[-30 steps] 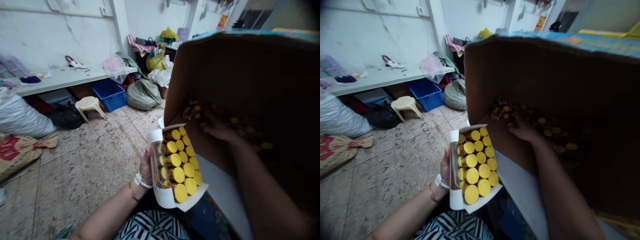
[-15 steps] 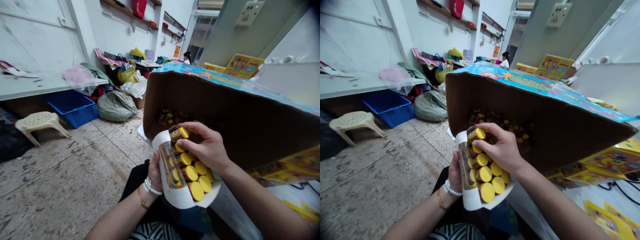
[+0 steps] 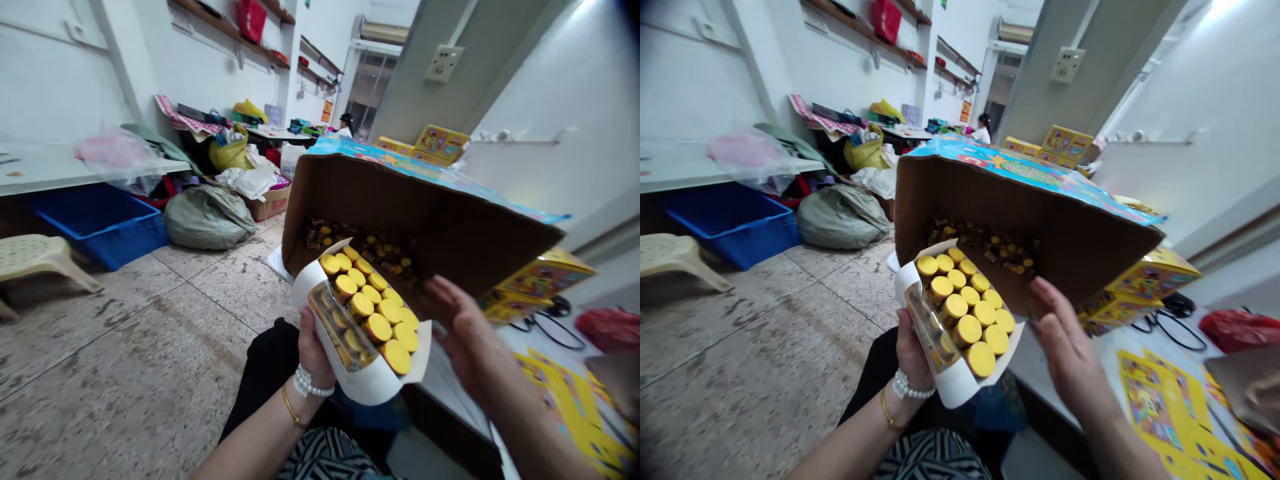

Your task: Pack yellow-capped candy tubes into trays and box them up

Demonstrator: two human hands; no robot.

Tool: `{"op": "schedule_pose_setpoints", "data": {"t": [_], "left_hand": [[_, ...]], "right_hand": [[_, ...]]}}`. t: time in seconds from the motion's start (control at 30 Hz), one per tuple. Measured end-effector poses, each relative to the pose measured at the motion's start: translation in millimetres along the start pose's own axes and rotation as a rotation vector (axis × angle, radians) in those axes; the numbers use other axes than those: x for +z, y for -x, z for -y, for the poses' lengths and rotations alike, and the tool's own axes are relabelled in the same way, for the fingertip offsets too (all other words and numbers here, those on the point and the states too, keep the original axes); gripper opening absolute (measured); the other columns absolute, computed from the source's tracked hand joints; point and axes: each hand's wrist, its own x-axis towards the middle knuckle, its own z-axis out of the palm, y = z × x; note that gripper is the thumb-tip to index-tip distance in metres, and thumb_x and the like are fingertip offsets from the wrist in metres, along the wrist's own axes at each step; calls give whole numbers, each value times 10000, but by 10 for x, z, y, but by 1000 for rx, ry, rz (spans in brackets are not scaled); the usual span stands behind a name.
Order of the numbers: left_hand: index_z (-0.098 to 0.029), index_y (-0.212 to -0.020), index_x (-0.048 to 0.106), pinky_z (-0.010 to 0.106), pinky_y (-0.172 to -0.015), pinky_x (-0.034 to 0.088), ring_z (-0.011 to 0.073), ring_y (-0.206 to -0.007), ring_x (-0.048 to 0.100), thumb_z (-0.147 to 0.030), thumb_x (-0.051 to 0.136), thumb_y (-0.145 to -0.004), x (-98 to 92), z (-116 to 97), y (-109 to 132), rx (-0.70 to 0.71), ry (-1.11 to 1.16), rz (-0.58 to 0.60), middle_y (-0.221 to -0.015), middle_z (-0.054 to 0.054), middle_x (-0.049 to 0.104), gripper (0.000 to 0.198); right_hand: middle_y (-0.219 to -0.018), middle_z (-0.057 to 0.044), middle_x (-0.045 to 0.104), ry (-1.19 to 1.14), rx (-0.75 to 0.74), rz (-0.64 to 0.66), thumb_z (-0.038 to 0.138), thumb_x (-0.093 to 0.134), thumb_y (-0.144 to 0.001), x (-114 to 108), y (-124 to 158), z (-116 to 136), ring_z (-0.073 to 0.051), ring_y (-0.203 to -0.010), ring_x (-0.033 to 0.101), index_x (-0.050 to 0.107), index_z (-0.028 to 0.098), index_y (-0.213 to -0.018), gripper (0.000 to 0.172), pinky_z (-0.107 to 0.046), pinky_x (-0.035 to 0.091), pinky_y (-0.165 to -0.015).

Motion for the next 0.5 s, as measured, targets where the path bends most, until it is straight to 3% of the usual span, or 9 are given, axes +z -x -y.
{"op": "schedule_pose_setpoints", "data": {"t": [0.07,0.17,0.23,0.33,0.43,0.5], "left_hand": [[-244,-1321,607,546,-1176,316,366,-1412,420,-718,607,-783,-52,156,9,-14,-1,-47,-1365,90,639,717],[-199,-1288,621,528,-1154,363,371,-1344,502,-674,680,-755,-214,403,72,-109,-98,-160,-1332,115,658,717],[-181,-1291,601,509,-1112,421,360,-1277,567,-649,678,-777,-347,522,123,-183,-292,-245,-1306,130,671,699],[-200,-1344,540,443,-1062,472,309,-1221,611,-584,642,-850,-527,609,177,-258,-602,-302,-1344,119,646,634],[-169,-1266,614,389,-1016,496,284,-1158,640,-540,693,-829,-655,628,244,-358,-725,-249,-1315,126,662,579],[-116,-1130,697,395,-923,543,282,-1019,692,-595,687,-805,-707,594,325,-471,-785,-169,-1166,157,727,579]], "right_hand": [[-1550,-82,437,-206,150,35,589,304,-976,83,338,-189,-293,-1307,558,321,346,-1531,606,-462,572,-933],[-1476,-81,532,-293,187,54,571,197,-995,193,623,-319,-272,-1222,629,275,327,-1559,620,-458,579,-928],[-1456,-76,554,-278,164,-20,534,256,-999,133,625,-353,-270,-1207,639,287,315,-1554,597,-459,569,-950],[-1446,-110,559,-295,204,-108,473,403,-967,-129,484,-470,-283,-1214,632,339,262,-1525,600,-461,554,-976],[-1396,-102,604,-357,270,-200,426,535,-904,-368,354,-728,-286,-1226,622,456,236,-1442,576,-461,533,-1010],[-1369,-71,631,-405,279,-277,437,582,-881,-443,310,-929,-277,-1236,615,531,248,-1370,526,-451,516,-1037]]}}
